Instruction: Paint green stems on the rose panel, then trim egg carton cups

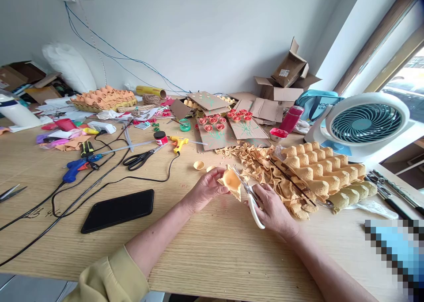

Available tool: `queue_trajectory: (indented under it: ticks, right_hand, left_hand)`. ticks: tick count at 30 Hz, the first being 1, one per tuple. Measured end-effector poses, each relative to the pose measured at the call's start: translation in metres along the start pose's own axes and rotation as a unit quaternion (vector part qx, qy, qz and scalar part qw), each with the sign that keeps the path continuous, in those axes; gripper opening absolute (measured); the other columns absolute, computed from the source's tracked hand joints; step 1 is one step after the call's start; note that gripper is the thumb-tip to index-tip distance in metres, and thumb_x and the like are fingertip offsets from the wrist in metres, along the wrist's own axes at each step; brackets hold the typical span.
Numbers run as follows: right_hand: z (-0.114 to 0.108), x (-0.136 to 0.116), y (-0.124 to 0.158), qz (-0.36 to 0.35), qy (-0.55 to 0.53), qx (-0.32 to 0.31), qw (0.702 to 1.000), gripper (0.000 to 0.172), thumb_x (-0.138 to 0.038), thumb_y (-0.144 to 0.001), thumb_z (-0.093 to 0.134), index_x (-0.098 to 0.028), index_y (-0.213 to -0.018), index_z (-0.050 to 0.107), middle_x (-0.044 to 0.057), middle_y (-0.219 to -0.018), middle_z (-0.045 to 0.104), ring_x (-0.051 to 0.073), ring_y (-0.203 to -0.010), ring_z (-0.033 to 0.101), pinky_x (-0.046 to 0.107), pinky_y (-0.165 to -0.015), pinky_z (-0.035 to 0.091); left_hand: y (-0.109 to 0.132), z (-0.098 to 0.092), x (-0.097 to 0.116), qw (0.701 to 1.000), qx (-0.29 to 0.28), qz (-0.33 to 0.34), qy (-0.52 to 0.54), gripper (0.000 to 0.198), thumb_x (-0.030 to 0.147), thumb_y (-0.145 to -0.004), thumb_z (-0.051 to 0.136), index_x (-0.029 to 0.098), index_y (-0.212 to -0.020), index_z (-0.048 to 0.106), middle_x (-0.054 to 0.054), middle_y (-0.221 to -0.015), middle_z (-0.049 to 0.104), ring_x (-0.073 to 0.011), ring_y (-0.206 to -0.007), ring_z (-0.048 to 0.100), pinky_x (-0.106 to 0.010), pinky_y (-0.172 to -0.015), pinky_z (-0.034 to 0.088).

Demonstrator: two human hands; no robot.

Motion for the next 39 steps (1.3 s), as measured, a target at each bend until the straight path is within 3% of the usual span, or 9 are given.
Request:
queue_trajectory:
  ticks: [9,17,30,39]
  right_hand:
    - [-0.001,0.003,0.002,-0.002,-0.030,0.018,0.999,0.025,-0.031,-0.094,0.052,-0.024,-0.073,0.041,0.000,-0.068,0.053,0.017,-0.067,0.048,0.029,-0.063,0.039]
    - [0.001,0.002,-0.004,0.035,-0.043,-0.018,0.998,0.020,-0.033,-0.092,0.049,-0.024,-0.077,0.042,-0.001,-0.071,0.057,0.017,-0.067,0.053,0.031,-0.068,0.042]
    - [0.003,0.005,-0.004,0.009,-0.003,-0.022,1.000,0.018,-0.032,-0.091,0.053,-0.023,-0.080,0.041,-0.001,-0.074,0.058,0.016,-0.068,0.053,0.032,-0.072,0.040]
    - [0.004,0.004,-0.001,-0.008,0.004,-0.048,0.999,0.026,-0.033,-0.093,0.050,-0.025,-0.074,0.035,-0.002,-0.065,0.051,0.016,-0.062,0.045,0.033,-0.074,0.040]
  left_hand:
    - [0.001,-0.006,-0.002,0.998,0.015,-0.031,0.053,0.048,0.032,-0.066,0.089,0.020,-0.106,0.067,-0.004,-0.099,0.069,-0.0166,-0.087,0.067,-0.029,-0.076,0.056]
    - [-0.001,-0.009,0.002,0.998,0.038,-0.021,0.044,0.049,0.034,-0.066,0.089,0.019,-0.105,0.063,-0.005,-0.102,0.067,-0.0154,-0.088,0.066,-0.025,-0.072,0.053]
    - [-0.002,-0.007,-0.001,0.995,0.004,-0.028,-0.094,0.044,0.035,-0.069,0.086,0.016,-0.102,0.062,-0.003,-0.090,0.064,-0.0119,-0.077,0.061,-0.023,-0.068,0.051]
    - [-0.002,-0.010,-0.003,0.996,0.005,-0.034,-0.087,0.047,0.038,-0.067,0.086,0.017,-0.104,0.066,-0.001,-0.087,0.061,-0.0111,-0.076,0.058,-0.022,-0.067,0.048]
Point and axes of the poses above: each hand's wrist, its own y-axis away from the middle knuckle, its own z-axis out of the palm, x = y × z, the point moved 8 cm from there along -y, towards the middle knuckle
